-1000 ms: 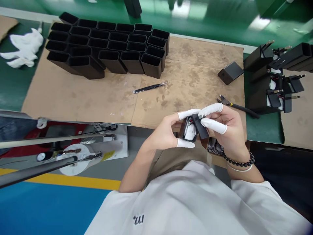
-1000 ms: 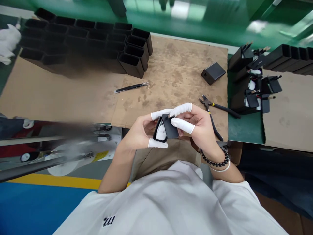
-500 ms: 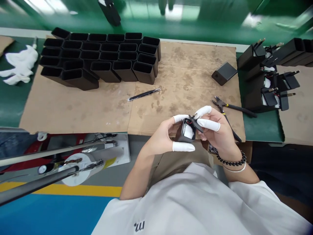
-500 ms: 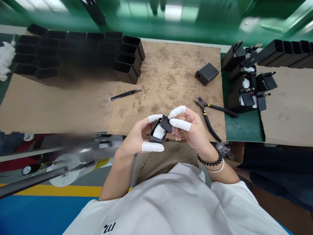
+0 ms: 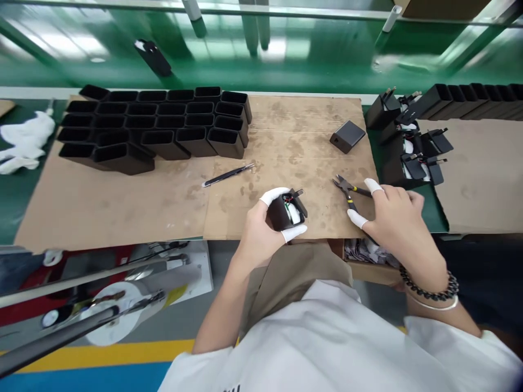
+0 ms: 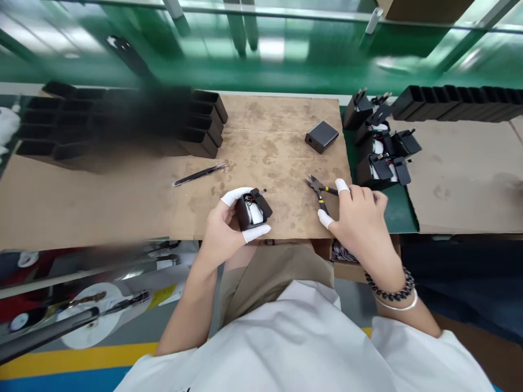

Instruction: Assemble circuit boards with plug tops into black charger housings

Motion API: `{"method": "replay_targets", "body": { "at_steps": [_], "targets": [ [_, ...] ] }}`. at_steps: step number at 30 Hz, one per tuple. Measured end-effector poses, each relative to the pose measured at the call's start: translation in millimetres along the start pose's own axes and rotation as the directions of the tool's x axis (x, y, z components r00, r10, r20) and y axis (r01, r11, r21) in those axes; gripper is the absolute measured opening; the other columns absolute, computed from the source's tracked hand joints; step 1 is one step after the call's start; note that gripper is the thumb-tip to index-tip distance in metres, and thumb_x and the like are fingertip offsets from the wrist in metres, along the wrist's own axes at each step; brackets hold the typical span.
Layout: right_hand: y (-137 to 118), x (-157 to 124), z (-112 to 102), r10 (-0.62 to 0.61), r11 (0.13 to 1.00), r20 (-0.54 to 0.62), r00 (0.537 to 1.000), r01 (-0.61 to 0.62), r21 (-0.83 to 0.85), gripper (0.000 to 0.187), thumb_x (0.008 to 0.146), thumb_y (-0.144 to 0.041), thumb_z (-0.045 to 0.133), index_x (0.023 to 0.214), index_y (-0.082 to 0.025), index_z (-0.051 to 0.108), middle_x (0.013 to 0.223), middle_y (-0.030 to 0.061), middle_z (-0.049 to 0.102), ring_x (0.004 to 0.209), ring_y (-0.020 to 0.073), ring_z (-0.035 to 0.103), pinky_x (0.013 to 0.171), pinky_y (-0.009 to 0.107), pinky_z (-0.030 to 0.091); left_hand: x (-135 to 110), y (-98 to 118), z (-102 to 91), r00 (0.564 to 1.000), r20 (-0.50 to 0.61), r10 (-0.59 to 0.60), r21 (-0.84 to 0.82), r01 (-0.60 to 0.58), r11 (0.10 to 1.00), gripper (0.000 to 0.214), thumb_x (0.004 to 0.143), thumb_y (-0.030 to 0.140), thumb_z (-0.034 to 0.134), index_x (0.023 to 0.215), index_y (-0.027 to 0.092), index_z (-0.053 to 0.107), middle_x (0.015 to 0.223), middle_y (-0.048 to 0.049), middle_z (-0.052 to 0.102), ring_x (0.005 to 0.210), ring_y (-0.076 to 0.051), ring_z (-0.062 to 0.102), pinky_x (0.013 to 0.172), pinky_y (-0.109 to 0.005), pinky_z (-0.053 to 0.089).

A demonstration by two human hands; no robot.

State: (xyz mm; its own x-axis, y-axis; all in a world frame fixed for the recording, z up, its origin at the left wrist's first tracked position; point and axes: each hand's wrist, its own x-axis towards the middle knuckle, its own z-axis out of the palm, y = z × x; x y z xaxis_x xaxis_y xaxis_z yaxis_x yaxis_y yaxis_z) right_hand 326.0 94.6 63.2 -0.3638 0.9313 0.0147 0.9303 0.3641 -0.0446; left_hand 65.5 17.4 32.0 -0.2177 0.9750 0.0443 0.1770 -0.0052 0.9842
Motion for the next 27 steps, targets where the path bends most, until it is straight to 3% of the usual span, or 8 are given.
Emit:
{"method": "replay_targets", "body": {
  "at_steps": [5, 8, 10, 12, 15, 18, 21, 27],
  "targets": [
    [-8.4, 5.8, -27.1, -0.064, 0.857, 0.291, 0.955, -0.097, 0.506, 0.049, 0.083, -0.044, 0.063, 0.124, -0.017, 0.071, 0.12, 0.0175, 0.075, 0.113, 0.0402, 0.07, 0.1, 0.056, 0.057, -4.1, -10.8, -0.7, 0.989, 0.009, 0.15, -0.045, -0.149, 0.988, 0.069, 0.068, 0.029, 0.095, 0.13, 0.024, 0.063, 0.133, -0.0086, 0.072, 0.119, -0.026, 0.073, 0.105, -0.039, 0.059],
    [-18.5, -5.3, -34.8, -0.264, 0.315, 0.549, 0.793, -0.467, 0.826, 0.038, 0.088, -0.052, 0.058, 0.108, -0.023, 0.071, 0.098, 0.0107, 0.074, 0.088, 0.0306, 0.073, 0.084, 0.049, 0.063, -6.0, -13.6, -1.2, 0.968, -0.049, 0.246, -0.021, -0.248, 0.969, 0.071, 0.071, 0.031, 0.095, 0.131, 0.024, 0.059, 0.134, -0.0102, 0.07, 0.123, -0.026, 0.071, 0.108, -0.039, 0.057],
    [-30.5, -16.1, -30.8, -0.517, -0.096, 0.574, 0.635, -0.71, 0.698, 0.04, 0.086, -0.058, 0.056, 0.1, -0.022, 0.067, 0.086, 0.0059, 0.066, 0.076, 0.027, 0.072, 0.074, 0.047, 0.065, -6.0, -12.1, -1.3, 0.945, -0.077, 0.318, 0.005, -0.319, 0.948, 0.07, 0.074, 0.033, 0.094, 0.131, 0.024, 0.055, 0.131, -0.0106, 0.07, 0.124, -0.026, 0.071, 0.107, -0.04, 0.057],
    [-44.9, -27.2, -21.9, -0.7, -0.281, 0.488, 0.522, -0.829, 0.485, 0.042, 0.084, -0.059, 0.057, 0.101, -0.022, 0.066, 0.087, 0.0024, 0.062, 0.072, 0.0244, 0.072, 0.071, 0.047, 0.065, -5.5, -8.2, -1.4, 0.913, -0.1, 0.395, 0.02, -0.395, 0.918, 0.066, 0.079, 0.035, 0.091, 0.131, 0.025, 0.052, 0.129, -0.0098, 0.07, 0.124, -0.025, 0.071, 0.106, -0.039, 0.057],
    [-63.7, -41.5, -9.6, -0.759, -0.277, 0.393, 0.52, -0.803, 0.528, 0.049, 0.085, -0.059, 0.066, 0.119, -0.024, 0.065, 0.096, 0.0033, 0.064, 0.073, 0.0217, 0.071, 0.075, 0.047, 0.065, -5.2, -1.3, -2.0, 0.891, -0.142, 0.432, 0.045, -0.43, 0.902, 0.055, 0.087, 0.033, 0.083, 0.13, 0.026, 0.05, 0.131, -0.0091, 0.069, 0.125, -0.024, 0.069, 0.109, -0.04, 0.055],
    [-73.9, -50.0, -4.9, -0.578, -0.016, 0.365, 0.73, -0.457, 0.889, 0.052, 0.09, -0.049, 0.073, 0.136, -0.026, 0.063, 0.099, 0.0058, 0.068, 0.084, 0.0216, 0.069, 0.086, 0.044, 0.062, -5.6, 1.8, -3.7, 0.91, -0.145, 0.389, 0.113, -0.376, 0.92, 0.053, 0.089, 0.037, 0.077, 0.131, 0.026, 0.047, 0.134, -0.0105, 0.067, 0.129, -0.025, 0.066, 0.112, -0.042, 0.054],
    [-78.1, -51.1, -3.0, -0.407, 0.319, 0.17, 0.897, -0.035, 0.947, 0.054, 0.098, -0.038, 0.067, 0.15, -0.028, 0.058, 0.112, 0.0086, 0.073, 0.105, 0.0246, 0.071, 0.103, 0.046, 0.057, -6.2, 0.4, -5.3, 0.926, -0.138, 0.351, 0.144, -0.332, 0.932, 0.054, 0.09, 0.046, 0.074, 0.13, 0.026, 0.045, 0.135, -0.0121, 0.066, 0.132, -0.027, 0.065, 0.114, -0.044, 0.053],
    [-80.9, -45.8, 3.5, -0.438, 0.343, 0.055, 0.897, 0.11, 0.933, 0.056, 0.1, -0.038, 0.065, 0.154, -0.03, 0.054, 0.11, 0.0065, 0.073, 0.093, 0.0213, 0.07, 0.093, 0.039, 0.059, -4.5, -0.2, -10.9, 0.933, -0.109, 0.343, 0.071, -0.337, 0.939, 0.063, 0.088, 0.051, 0.078, 0.133, 0.027, 0.041, 0.139, -0.0136, 0.064, 0.144, -0.029, 0.059, 0.122, -0.047, 0.047]
  ]
}}
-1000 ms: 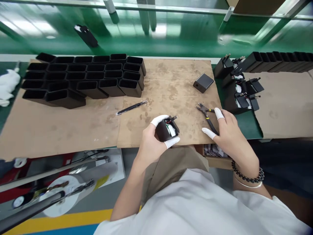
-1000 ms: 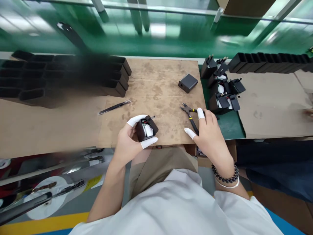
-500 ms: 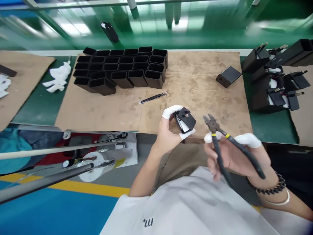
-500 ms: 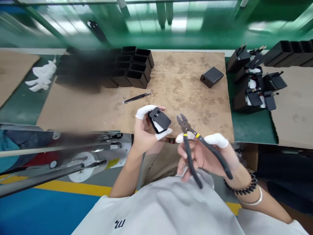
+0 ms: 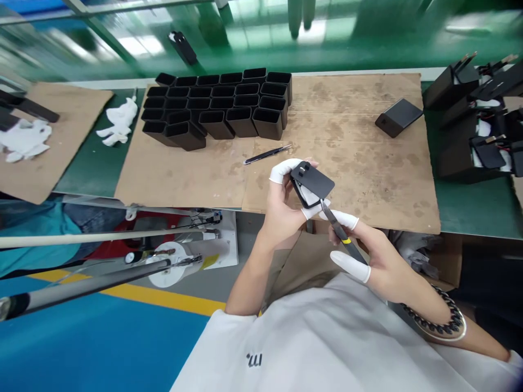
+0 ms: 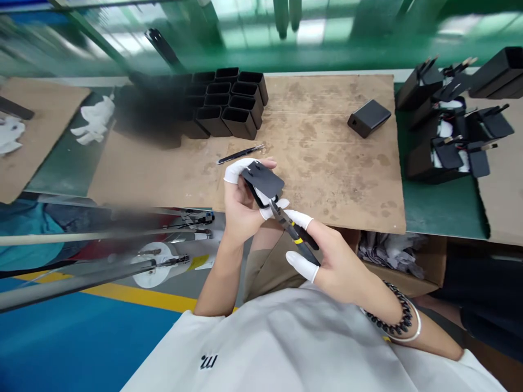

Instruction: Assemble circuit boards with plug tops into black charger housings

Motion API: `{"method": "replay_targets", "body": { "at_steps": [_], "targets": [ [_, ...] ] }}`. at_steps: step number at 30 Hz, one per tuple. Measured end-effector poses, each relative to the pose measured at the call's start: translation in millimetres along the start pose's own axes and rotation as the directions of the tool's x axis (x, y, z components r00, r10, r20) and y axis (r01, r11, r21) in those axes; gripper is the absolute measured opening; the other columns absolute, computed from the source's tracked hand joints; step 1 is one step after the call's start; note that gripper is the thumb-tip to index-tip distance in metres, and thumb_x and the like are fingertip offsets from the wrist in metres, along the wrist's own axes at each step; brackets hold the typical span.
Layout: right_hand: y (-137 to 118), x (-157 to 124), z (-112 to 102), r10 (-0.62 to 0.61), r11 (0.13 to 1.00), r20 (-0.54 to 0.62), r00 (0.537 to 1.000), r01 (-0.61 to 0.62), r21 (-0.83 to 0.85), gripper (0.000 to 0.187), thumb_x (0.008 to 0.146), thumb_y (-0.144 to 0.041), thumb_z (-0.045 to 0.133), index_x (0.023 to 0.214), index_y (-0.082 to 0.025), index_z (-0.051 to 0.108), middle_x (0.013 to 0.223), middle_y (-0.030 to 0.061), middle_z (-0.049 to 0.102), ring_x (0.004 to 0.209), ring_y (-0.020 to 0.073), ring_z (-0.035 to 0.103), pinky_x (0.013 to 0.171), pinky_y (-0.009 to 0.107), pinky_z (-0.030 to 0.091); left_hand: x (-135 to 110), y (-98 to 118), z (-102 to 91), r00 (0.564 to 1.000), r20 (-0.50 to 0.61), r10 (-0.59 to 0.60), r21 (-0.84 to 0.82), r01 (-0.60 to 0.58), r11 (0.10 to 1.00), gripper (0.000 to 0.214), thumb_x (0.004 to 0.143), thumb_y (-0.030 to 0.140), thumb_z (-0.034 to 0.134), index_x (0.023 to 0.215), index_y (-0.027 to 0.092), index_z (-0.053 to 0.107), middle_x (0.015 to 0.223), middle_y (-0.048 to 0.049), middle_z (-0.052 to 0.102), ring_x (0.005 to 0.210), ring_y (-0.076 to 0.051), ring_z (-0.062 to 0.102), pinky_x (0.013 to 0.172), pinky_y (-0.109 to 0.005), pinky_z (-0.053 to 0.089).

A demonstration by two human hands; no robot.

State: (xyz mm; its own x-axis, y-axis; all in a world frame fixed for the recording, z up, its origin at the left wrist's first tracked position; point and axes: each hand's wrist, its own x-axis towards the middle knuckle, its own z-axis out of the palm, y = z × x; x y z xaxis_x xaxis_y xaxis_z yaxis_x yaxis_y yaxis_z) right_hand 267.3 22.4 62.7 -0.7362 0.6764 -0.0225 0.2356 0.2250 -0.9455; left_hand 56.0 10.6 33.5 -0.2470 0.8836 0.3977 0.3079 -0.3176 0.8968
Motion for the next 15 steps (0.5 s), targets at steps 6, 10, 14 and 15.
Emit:
{"method": "replay_targets", "body": {
  "at_steps": [6, 10, 14, 15],
  "targets": [
    [2.7, 1.1, 9.1, 0.059, 0.979, 0.066, 0.996, -0.071, 0.191, 0.042, 0.099, -0.036, 0.063, 0.139, -0.025, 0.058, 0.092, 0.0016, 0.062, 0.081, 0.0167, 0.059, 0.078, 0.032, 0.056, 21.3, 3.4, -18.0, 0.975, 0.204, -0.083, -0.028, 0.09, 0.996, 0.063, 0.078, 0.04, 0.087, 0.128, 0.023, 0.053, 0.142, -0.013, 0.065, 0.15, -0.034, 0.055, 0.123, -0.048, 0.048],
    [-4.4, 1.0, 16.1, 0.103, 0.994, 0.011, 0.995, -0.103, 0.032, 0.046, 0.099, -0.033, 0.061, 0.143, -0.023, 0.054, 0.092, 0.0021, 0.066, 0.077, 0.0169, 0.06, 0.074, 0.032, 0.055, 32.4, -2.4, -23.4, 0.959, 0.266, -0.098, -0.049, 0.115, 0.992, 0.062, 0.072, 0.028, 0.089, 0.126, 0.021, 0.059, 0.143, -0.0121, 0.066, 0.144, -0.033, 0.059, 0.12, -0.043, 0.051],
    [-15.9, 6.8, 17.7, 0.077, 0.948, -0.149, 0.986, -0.119, -0.297, 0.052, 0.097, -0.03, 0.057, 0.148, -0.02, 0.053, 0.109, 0.0097, 0.076, 0.088, 0.024, 0.071, 0.082, 0.039, 0.058, 31.8, -1.4, -23.0, 0.971, 0.238, -0.007, -0.003, 0.008, 1.0, 0.053, 0.078, 0.016, 0.078, 0.128, 0.021, 0.06, 0.137, -0.0091, 0.069, 0.136, -0.03, 0.065, 0.119, -0.043, 0.052],
    [-18.2, 8.8, 17.3, 0.058, 0.919, -0.175, 0.983, -0.121, -0.375, 0.053, 0.096, -0.03, 0.056, 0.148, -0.019, 0.054, 0.111, 0.0108, 0.077, 0.09, 0.0258, 0.073, 0.081, 0.04, 0.058, 30.7, 1.5, -23.5, 0.972, 0.235, -0.002, 0.03, -0.005, 1.0, 0.052, 0.079, 0.015, 0.076, 0.129, 0.022, 0.061, 0.136, -0.0086, 0.069, 0.133, -0.029, 0.067, 0.117, -0.042, 0.053]
  ]
}}
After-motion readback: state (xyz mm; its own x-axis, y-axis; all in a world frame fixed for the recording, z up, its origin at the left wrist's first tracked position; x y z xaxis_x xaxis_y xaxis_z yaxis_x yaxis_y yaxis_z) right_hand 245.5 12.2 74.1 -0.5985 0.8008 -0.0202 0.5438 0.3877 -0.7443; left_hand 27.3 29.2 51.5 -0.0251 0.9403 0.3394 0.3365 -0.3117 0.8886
